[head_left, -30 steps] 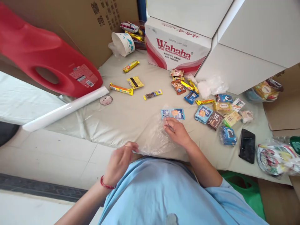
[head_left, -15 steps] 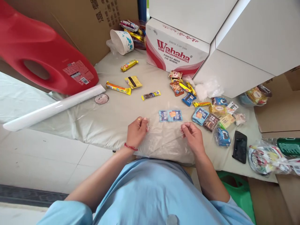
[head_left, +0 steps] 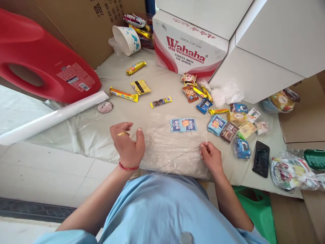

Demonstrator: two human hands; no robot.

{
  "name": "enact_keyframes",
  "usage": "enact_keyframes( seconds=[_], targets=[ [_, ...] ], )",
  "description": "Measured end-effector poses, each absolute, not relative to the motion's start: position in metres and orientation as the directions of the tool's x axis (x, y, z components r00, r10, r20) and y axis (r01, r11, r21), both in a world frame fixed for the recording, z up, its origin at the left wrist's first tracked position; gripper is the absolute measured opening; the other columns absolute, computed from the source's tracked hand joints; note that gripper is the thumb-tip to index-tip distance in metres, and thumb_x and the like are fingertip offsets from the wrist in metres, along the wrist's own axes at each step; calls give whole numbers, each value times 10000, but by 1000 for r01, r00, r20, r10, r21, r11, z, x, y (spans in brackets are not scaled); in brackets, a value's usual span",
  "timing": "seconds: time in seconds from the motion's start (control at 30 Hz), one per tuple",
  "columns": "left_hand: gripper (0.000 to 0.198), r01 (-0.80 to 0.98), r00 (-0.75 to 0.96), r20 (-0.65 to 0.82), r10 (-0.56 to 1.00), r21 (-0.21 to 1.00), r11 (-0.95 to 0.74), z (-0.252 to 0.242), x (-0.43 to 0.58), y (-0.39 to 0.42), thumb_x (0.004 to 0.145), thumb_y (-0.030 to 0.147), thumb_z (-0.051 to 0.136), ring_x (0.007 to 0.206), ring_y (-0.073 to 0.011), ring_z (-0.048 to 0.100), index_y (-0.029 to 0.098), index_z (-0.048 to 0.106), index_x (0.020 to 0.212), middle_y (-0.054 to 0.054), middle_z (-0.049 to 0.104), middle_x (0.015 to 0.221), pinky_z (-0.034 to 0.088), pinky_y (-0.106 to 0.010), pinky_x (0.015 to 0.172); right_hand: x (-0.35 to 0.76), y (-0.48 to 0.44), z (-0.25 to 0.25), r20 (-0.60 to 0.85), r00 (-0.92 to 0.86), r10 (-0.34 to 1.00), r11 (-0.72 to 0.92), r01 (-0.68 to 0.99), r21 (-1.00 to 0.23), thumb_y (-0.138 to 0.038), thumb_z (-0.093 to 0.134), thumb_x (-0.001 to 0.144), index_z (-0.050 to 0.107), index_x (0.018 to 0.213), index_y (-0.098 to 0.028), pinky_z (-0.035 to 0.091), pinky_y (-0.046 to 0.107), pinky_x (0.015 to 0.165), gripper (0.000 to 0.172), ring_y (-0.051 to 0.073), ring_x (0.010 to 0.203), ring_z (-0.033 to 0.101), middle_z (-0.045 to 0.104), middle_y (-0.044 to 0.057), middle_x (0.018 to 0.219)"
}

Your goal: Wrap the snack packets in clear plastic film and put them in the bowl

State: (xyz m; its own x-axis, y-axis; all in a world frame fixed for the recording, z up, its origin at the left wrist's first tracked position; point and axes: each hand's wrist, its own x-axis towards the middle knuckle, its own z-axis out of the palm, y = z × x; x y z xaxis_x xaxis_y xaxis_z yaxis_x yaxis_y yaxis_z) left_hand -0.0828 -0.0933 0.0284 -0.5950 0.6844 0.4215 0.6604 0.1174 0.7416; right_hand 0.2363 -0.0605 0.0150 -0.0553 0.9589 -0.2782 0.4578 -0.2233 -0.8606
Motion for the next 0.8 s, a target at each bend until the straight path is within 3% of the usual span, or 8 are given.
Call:
enact_keyframes(
  seconds=[0.07, 0.13, 0.2, 0.3, 0.43, 0.57, 0.7, 0.8],
  targets=[
    [157, 801, -337, 495, 801, 597, -32, 34, -71, -99, 904, 299, 637, 1080, -290, 644, 235, 662, 1046, -107, 705, 1066, 464, -463, 988, 236, -63, 15, -253, -78, 964, -182, 498, -848, -597, 575, 953, 643, 928, -226, 459, 265, 568, 378, 162, 595, 557, 622, -13, 692],
    [221, 868, -91, 402, 911, 480, -125, 32, -61, -99, 962, 316, 571, 1246, -316, 625, 239, 706, 1119, -118, 744, 1167, 405, -507, 1101, 235, -67, 16, -236, -96, 967, -151, 529, -835, -594, 555, 963, 652, 936, -218, 467, 263, 592, 389, 163, 620, 562, 617, -11, 701],
    [375, 914, 20, 250, 968, 387, -120, 24, -59, -97, 1013, 354, 491, 1426, -337, 519, 225, 677, 1312, -145, 668, 1421, 318, -554, 1193, 238, -73, 18, -236, -109, 966, -137, 556, -820, -587, 539, 971, 658, 934, -209, 465, 261, 603, 398, 160, 627, 560, 614, -10, 706],
    [516, 954, 74, 118, 990, 280, -105, 7, -66, -98, 1051, 407, 399, 1536, -346, 397, 233, 544, 1514, -145, 470, 1634, 188, -623, 1253, 254, -83, 23, -280, -143, 949, -140, 604, -784, -598, 544, 961, 679, 921, -204, 444, 262, 585, 419, 158, 606, 543, 613, -11, 685],
    [562, 960, 117, 95, 989, 243, -137, -4, -77, -108, 1068, 439, 348, 1560, -334, 364, 265, 440, 1595, -116, 380, 1684, 132, -654, 1263, 287, -72, 40, -354, -133, 926, -200, 621, -758, -661, 569, 912, 687, 872, -201, 431, 278, 546, 477, 166, 554, 544, 614, -4, 642],
    [583, 964, 125, 85, 988, 225, -141, -4, -76, -111, 1071, 462, 326, 1565, -340, 354, 254, 414, 1609, -114, 352, 1693, 115, -672, 1263, 295, -14, 65, -133, -26, 991, -73, 725, -685, -617, 550, 931, 685, 874, -204, 440, 292, 588, 438, 176, 576, 573, 648, 12, 666],
    [583, 969, 124, 80, 989, 206, -138, -4, -74, -109, 1076, 470, 315, 1568, -331, 349, 238, 430, 1599, -108, 348, 1695, 106, -670, 1267, 255, 64, 74, -9, -185, 983, 158, 863, -481, -433, 516, 969, 719, 979, -191, 496, 338, 775, 317, 234, 828, 671, 738, 81, 887],
    [574, 969, 117, 75, 990, 211, -130, -3, -74, -108, 1075, 466, 326, 1569, -326, 348, 250, 438, 1595, -103, 346, 1696, 110, -667, 1270, 209, 106, 67, 18, -186, 982, 185, 958, -221, -468, 528, 988, 664, 1278, -165, 499, 425, 912, 441, 332, 1110, 640, 698, 178, 1213]
  ],
)
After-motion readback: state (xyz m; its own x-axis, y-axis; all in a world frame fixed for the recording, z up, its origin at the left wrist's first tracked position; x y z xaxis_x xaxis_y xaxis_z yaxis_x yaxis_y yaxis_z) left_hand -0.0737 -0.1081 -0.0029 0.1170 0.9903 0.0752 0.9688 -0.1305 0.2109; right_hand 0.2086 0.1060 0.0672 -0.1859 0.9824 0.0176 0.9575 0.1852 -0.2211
